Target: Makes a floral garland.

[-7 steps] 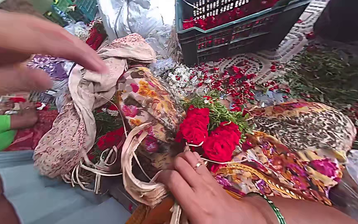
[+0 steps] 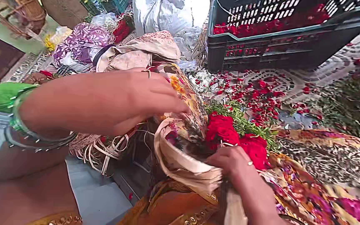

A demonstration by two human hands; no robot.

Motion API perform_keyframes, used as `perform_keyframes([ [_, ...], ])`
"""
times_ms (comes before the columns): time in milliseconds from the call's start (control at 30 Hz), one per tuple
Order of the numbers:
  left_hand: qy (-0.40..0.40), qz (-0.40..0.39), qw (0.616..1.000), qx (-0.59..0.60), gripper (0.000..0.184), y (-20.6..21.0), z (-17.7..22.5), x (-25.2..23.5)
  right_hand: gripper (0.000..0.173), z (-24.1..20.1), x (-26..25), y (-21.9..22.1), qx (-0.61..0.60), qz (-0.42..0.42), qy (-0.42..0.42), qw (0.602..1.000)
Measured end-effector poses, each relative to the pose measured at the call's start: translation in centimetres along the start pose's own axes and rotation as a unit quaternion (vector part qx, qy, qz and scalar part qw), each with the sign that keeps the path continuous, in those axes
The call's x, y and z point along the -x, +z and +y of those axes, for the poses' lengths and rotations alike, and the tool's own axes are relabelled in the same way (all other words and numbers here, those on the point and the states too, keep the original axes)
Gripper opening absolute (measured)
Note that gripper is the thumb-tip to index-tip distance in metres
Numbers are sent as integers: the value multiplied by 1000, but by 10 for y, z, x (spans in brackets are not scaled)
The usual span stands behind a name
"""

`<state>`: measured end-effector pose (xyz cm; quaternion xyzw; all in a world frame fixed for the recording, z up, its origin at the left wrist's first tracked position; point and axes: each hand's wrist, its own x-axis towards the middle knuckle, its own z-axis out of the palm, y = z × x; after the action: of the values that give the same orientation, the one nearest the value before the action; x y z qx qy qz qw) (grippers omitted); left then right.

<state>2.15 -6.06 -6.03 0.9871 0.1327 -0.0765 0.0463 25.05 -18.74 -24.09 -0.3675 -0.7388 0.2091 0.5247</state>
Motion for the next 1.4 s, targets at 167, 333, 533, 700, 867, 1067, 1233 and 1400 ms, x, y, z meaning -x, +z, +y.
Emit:
perform_keyframes([
  [167, -62, 59, 963, 255, 41, 57, -26, 9, 42, 11, -21, -26, -64, 101, 60, 991],
  [333, -152, 90, 826, 536, 34, 113, 7, -3, 17, 30, -43, -49, -112, 161, 110, 974],
  [533, -116, 274, 909, 291, 34, 131, 22, 2, 16, 53, -66, -76, -235, 209, 166, 935],
  [700, 53, 68, 977, 197, 25, 127, 46, 9, 26, 62, -94, -95, -388, 282, 276, 833],
  [867, -113, -137, 969, 172, 12, 122, 54, 2, 28, 68, -103, -109, -430, 251, 323, 805],
  [1067, -15, -75, 984, 158, 22, 136, 50, 2, 31, 61, -103, -115, -415, 205, 314, 829],
  [1233, -49, 214, 975, 18, 42, 126, 34, -1, 23, 61, -105, -115, -373, 179, 312, 855],
  [1400, -80, 297, 951, -42, 39, 100, 18, -38, 20, 58, -99, -118, -333, 153, 307, 879],
])
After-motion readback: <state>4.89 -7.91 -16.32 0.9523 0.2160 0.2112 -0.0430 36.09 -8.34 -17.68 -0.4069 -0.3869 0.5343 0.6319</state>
